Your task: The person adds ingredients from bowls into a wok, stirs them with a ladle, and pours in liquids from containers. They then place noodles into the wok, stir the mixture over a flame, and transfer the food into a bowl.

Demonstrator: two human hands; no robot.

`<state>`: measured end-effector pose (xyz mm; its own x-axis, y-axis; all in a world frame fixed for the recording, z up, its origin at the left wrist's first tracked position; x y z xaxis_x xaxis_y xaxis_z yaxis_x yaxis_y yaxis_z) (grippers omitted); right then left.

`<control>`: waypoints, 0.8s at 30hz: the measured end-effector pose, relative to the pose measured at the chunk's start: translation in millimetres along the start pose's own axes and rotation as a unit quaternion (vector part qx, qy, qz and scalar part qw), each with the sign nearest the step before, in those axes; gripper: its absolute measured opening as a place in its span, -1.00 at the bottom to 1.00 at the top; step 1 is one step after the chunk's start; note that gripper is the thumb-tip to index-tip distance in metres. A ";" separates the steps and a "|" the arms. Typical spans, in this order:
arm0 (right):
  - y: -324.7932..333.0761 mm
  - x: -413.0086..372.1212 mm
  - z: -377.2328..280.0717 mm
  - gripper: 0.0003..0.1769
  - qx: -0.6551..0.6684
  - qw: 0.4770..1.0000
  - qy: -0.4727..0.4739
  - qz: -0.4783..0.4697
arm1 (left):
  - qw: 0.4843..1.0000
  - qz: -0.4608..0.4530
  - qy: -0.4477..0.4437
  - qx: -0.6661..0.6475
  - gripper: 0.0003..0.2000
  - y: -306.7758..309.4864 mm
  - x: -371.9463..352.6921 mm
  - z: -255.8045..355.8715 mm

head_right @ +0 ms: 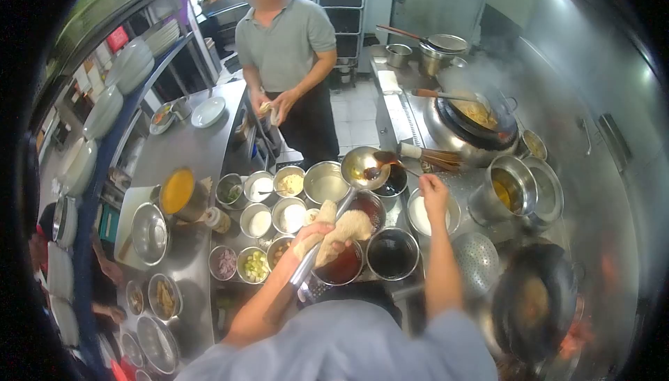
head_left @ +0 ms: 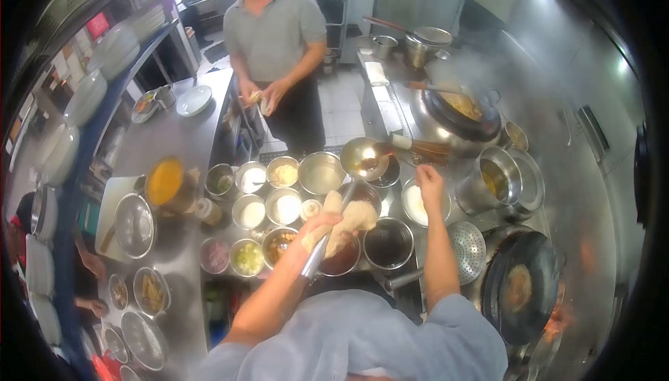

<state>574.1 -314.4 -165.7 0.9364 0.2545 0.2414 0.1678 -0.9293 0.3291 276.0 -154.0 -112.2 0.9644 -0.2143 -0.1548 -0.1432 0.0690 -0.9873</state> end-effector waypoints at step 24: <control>-440.0 -98.9 -167.4 -0.69 -0.311 0.767 0.318 -0.462 | 0.770 0.400 -0.494 -0.054 -0.49 68.9 -320.7 -118.3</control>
<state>356.1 114.1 -181.5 0.1328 0.9908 -0.0245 0.3048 -0.0173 0.9523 -69.4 -195.7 -134.8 0.2499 0.7040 -0.6648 -0.7454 -0.2983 -0.5962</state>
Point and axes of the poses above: each hand's wrist, its own x-axis towards the middle knuckle, its own y-axis out of the back of the hand, z = x × y, the point moved 8 cm from there along x, towards the middle knuckle, and after that the axes turned 12 degrees about -x, right-handed, at the moved point
